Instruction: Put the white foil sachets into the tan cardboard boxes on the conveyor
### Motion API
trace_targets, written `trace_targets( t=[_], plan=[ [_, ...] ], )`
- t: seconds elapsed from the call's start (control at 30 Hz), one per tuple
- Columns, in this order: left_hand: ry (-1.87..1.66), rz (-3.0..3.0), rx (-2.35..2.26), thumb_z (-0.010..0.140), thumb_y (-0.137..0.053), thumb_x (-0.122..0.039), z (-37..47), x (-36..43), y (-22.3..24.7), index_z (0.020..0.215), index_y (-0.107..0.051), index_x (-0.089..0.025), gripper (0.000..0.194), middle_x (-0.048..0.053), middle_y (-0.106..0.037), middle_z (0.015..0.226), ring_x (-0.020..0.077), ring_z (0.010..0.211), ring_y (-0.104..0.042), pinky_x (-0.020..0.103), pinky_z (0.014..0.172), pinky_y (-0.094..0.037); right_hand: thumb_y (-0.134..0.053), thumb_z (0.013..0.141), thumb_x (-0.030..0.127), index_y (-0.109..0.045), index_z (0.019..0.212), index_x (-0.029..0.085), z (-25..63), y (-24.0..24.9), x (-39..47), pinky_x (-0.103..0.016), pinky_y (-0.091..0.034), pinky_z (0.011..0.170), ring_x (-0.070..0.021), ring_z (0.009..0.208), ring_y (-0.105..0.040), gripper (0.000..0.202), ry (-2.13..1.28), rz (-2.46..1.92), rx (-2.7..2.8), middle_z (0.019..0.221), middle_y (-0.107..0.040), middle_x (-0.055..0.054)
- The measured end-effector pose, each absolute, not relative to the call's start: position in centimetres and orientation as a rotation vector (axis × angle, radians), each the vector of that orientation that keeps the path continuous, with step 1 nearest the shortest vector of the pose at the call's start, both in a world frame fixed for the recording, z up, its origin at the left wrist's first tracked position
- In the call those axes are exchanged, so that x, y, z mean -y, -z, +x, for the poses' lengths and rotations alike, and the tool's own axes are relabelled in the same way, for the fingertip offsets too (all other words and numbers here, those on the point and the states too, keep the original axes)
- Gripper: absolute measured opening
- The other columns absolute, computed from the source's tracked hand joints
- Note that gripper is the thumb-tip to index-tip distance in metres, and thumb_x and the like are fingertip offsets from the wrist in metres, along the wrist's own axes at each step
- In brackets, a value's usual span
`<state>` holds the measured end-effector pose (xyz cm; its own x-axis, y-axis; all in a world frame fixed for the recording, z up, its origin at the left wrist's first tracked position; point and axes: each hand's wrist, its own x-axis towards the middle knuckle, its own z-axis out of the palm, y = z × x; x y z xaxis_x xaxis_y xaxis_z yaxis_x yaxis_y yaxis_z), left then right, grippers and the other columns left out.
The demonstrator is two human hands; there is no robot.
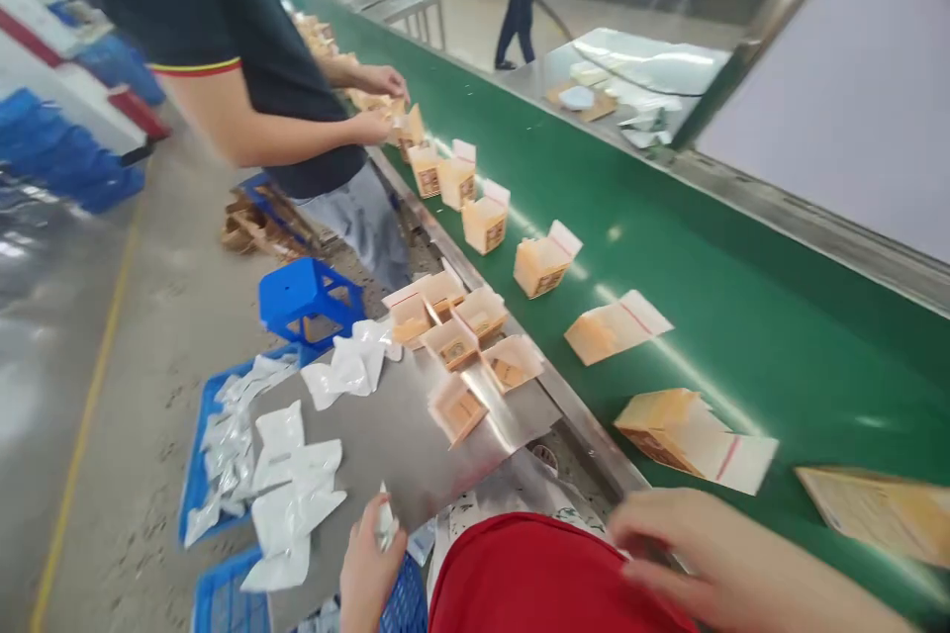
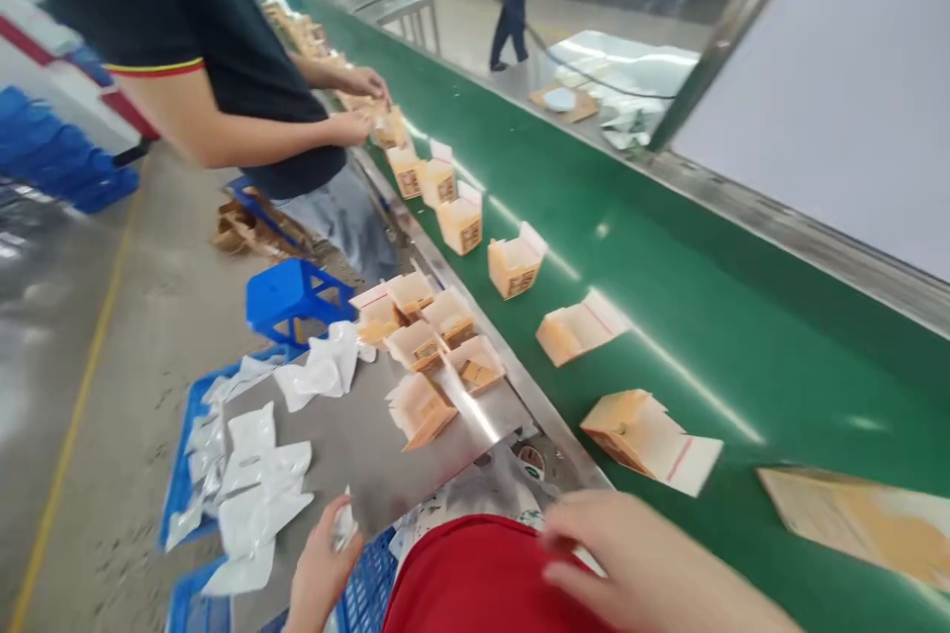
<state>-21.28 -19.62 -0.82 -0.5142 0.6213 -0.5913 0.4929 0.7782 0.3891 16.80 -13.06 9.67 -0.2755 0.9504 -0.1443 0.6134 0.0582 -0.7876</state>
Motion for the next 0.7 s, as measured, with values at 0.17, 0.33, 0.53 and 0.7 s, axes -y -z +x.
trace_targets(
  t=[0.17, 0.33, 0.53, 0.7],
  plan=[
    [-0.603, 0.498, -1.103, 0.060, -0.067, -0.046, -12.9, 14.3, -5.5, 0.132, -0.028, -0.029, 0.084, 0.005, -0.062, 0.104, 0.0197, 0.075, -0.061, 0.031, 0.070, -0.048, -0.064, 0.072, 0.033, -0.066, 0.103, 0.024, 10.8, -9.6, 11.2, -0.034, -0.046, 0.089, -0.0230, 0.098, -0.056, 0.032, -1.197, -1.546, 1.767, 0.108, -0.057, -0.008],
    [-0.396, 0.405, -0.846, 0.074, -0.043, -0.069, 0.2, 9.4, -4.9, 0.125, -0.044, -0.022, 0.070, 0.009, -0.059, 0.104, 0.0229, 0.087, -0.060, 0.033, 0.071, -0.047, -0.058, 0.077, 0.026, -0.066, 0.086, 0.021, 16.9, -8.3, 13.4, -0.026, -0.050, 0.073, -0.0172, 0.082, -0.060, 0.012, -0.859, -1.676, 1.508, 0.091, -0.062, -0.003],
    [-0.611, 1.312, -1.087, 0.058, -0.075, -0.030, 9.7, 8.1, 3.1, 0.131, -0.036, -0.019, 0.084, 0.014, -0.035, 0.141, 0.0294, 0.134, -0.030, 0.041, 0.112, -0.022, -0.050, 0.086, 0.019, -0.062, 0.085, 0.020, 25.4, -7.4, 17.7, -0.027, -0.047, 0.069, -0.0175, 0.078, -0.060, 0.012, 0.313, -2.075, 1.460, 0.090, -0.062, -0.005],
    [-0.395, 1.716, -0.673, 0.043, -0.081, -0.016, 16.7, 6.2, 6.1, 0.127, -0.043, -0.016, 0.092, 0.017, -0.048, 0.127, 0.0332, 0.118, -0.048, 0.045, 0.102, -0.039, -0.061, 0.063, 0.005, -0.060, 0.108, 0.008, 25.9, -3.3, 15.3, -0.037, -0.048, 0.080, -0.0285, 0.093, -0.058, 0.045, -0.436, -2.405, 1.986, 0.106, -0.060, -0.017]
  ],
)
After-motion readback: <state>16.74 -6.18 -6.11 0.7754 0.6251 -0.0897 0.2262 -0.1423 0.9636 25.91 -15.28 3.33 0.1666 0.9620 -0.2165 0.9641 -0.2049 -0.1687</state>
